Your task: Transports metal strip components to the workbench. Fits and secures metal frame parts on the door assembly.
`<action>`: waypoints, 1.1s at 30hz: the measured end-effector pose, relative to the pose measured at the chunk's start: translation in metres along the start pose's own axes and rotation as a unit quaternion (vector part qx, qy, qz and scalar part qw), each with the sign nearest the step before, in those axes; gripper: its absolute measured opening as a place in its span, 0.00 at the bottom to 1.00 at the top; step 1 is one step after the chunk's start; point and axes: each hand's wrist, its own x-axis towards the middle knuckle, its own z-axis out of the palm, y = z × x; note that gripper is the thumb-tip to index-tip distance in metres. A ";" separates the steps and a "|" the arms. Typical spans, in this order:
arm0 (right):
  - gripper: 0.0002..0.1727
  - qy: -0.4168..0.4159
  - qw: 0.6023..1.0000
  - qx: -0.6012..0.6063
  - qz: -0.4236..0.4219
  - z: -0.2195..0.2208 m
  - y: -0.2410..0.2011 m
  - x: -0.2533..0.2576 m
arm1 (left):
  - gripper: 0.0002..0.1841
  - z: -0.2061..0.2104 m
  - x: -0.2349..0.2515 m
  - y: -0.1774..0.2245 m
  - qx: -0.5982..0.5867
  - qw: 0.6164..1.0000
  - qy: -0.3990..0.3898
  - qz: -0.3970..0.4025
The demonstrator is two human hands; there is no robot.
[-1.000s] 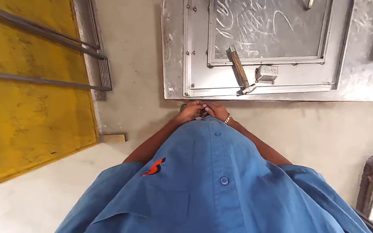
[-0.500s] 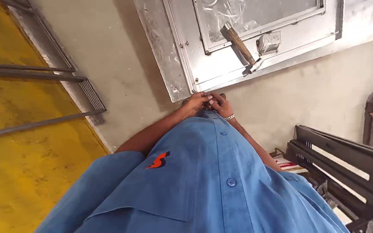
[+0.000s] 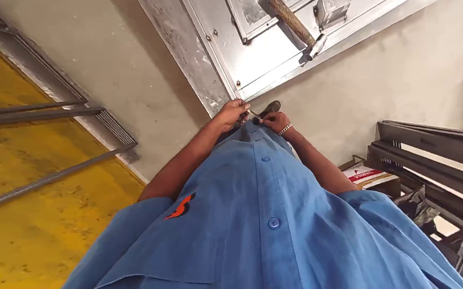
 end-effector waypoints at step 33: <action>0.07 0.068 0.992 0.074 0.080 0.022 -0.006 0.078 | 0.12 -0.021 0.039 0.012 0.434 0.858 0.258 0.094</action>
